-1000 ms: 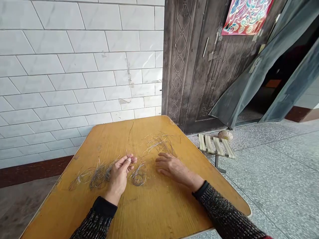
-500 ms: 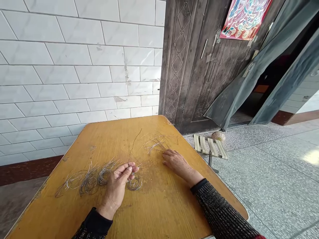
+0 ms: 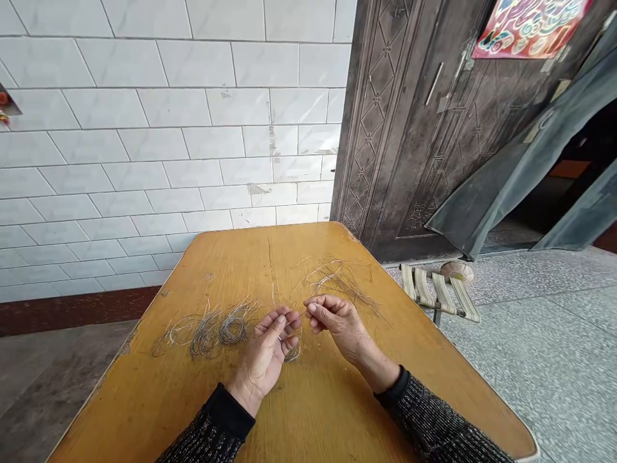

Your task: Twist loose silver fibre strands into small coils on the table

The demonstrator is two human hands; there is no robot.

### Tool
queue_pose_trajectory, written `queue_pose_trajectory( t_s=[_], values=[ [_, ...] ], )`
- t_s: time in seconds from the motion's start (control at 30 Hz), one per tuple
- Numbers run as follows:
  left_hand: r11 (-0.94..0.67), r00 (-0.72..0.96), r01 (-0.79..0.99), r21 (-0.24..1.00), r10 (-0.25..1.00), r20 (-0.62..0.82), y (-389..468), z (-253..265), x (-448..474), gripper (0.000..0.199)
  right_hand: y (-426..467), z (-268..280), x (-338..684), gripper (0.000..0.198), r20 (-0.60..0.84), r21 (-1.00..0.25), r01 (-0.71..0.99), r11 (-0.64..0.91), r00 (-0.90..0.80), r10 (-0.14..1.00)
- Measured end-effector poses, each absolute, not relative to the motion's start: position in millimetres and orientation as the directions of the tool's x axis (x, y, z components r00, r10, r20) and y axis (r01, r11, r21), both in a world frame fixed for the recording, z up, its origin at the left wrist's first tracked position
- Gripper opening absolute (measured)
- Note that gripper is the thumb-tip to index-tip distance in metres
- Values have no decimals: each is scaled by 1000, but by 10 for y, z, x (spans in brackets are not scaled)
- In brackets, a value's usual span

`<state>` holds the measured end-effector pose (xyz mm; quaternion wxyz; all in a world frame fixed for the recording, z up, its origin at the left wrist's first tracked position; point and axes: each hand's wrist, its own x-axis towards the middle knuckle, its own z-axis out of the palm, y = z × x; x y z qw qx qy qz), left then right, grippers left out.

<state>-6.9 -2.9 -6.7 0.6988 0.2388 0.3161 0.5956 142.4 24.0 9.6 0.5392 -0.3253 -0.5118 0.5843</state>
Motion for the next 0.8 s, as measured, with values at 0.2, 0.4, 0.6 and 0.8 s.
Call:
queue_pose_trajectory(
  t_s=[0.2, 0.4, 0.6, 0.8],
  values=[
    [226, 152, -733, 642, 974, -170, -40, -71, -40, 21, 287, 6, 1402, 23, 113, -896, -444, -16, -263, 958],
    [260, 180, -713, 651, 966, -188, -31, -90, -35, 26, 231, -85, 1395, 26, 31, -809, -568, -152, -299, 954],
    [218, 161, -608, 764, 975, -150, -49, -92, -15, 24, 215, -107, 1419, 30, 20, -841, -516, -161, -327, 945],
    [172, 104, -504, 846, 985, -138, -46, -90, -18, 29, 216, -102, 1405, 30, 83, -937, -348, -8, -247, 965]
  ],
)
